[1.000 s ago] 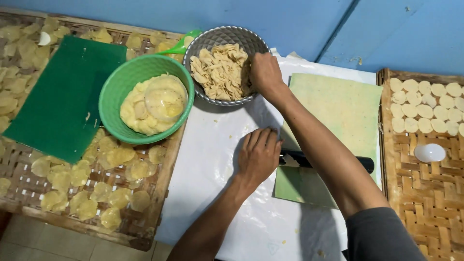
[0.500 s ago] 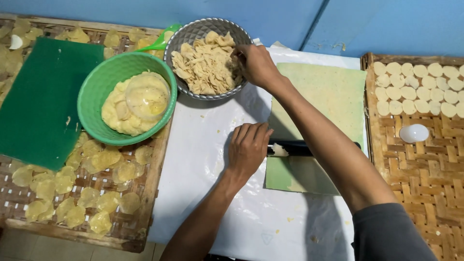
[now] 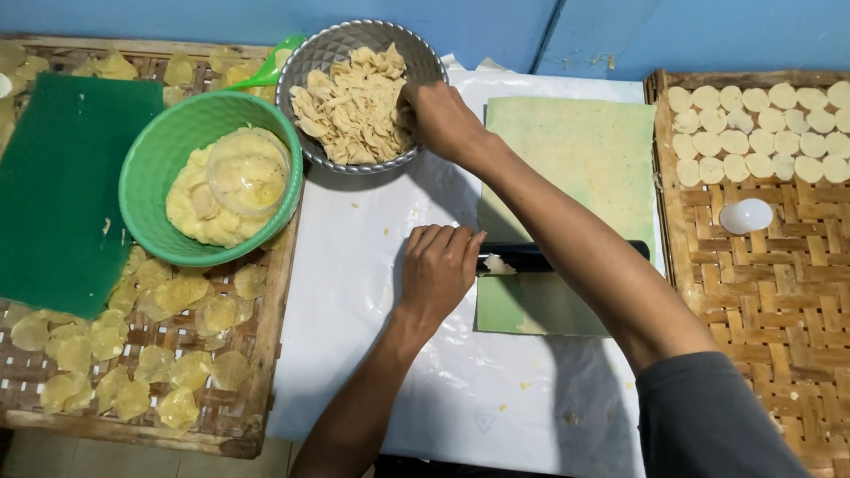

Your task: Preparing dough by rolling it thin with a rolling pin and cutting it into circular pieces using a small round mold.

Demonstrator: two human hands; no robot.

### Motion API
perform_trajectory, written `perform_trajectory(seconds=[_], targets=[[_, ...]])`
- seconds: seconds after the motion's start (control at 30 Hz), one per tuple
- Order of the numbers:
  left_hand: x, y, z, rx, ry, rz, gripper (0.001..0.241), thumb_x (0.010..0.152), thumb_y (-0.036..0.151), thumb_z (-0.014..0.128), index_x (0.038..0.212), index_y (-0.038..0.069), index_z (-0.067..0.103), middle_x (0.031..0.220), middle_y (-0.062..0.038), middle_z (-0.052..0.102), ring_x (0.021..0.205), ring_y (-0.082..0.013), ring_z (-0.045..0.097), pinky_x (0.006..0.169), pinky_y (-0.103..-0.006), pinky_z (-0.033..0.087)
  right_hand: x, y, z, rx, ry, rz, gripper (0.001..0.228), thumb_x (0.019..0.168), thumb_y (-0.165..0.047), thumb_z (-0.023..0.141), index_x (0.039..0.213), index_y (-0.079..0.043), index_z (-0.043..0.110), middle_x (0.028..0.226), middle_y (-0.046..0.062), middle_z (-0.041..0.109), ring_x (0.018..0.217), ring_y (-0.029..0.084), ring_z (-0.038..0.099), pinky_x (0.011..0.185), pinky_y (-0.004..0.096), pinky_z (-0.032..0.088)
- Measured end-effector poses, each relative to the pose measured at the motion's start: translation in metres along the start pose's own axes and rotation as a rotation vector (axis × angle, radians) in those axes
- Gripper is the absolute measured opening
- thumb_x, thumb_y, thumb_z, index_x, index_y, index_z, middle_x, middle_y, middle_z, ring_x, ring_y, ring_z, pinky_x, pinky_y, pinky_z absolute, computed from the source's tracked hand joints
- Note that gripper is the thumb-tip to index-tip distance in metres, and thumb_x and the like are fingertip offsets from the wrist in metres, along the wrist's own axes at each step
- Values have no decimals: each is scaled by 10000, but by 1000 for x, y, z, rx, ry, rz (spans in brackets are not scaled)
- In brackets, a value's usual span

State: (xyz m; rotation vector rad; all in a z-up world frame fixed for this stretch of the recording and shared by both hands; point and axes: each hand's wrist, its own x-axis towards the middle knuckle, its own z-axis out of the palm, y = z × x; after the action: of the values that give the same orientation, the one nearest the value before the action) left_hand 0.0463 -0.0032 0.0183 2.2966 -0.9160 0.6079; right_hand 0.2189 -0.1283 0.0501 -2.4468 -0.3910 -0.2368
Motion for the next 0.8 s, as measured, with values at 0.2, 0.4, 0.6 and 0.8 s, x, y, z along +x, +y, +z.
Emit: perform_trajectory(seconds=[0.2, 0.4, 0.6, 0.8], targets=[[-14, 11, -20, 1, -405, -99, 414, 996, 268, 583, 1270, -38, 636, 1250, -200, 637, 1085, -318, 601, 944, -453, 458, 3, 12, 12, -34, 76, -67, 64, 850, 63, 669, 874, 45, 725, 690, 107, 732, 526, 191, 708, 455, 254, 597], [-39, 38, -55, -2, -329, 53, 324, 833, 128, 745, 1065, -47, 603, 1173, -260, 646, 1105, -361, 624, 1009, -473, 478, 8, 12, 15, -102, 137, -44, 238, 992, -82, 659, 1121, 117, 638, 899, 249, 730, 636, 295, 761, 490, 306, 689], [-60, 43, -55, 8, -433, 57, 216, 823, -13, 629, 1032, 12, 587, 901, -122, 610, 777, -247, 572, 770, -380, 485, 19, 23, 30, -111, 147, 21, 110, 856, 134, 637, 821, 64, 714, 980, 221, 637, 670, 331, 683, 540, 327, 692], [-50, 57, -78, 91, -356, 169, 182, 893, 84, 634, 1066, 39, 602, 1059, -123, 626, 855, -231, 542, 801, -353, 424, 14, 27, 16, 84, 193, -45, 237, 841, 66, 712, 1078, 59, 726, 1030, 205, 773, 848, 304, 794, 743, 300, 705]])
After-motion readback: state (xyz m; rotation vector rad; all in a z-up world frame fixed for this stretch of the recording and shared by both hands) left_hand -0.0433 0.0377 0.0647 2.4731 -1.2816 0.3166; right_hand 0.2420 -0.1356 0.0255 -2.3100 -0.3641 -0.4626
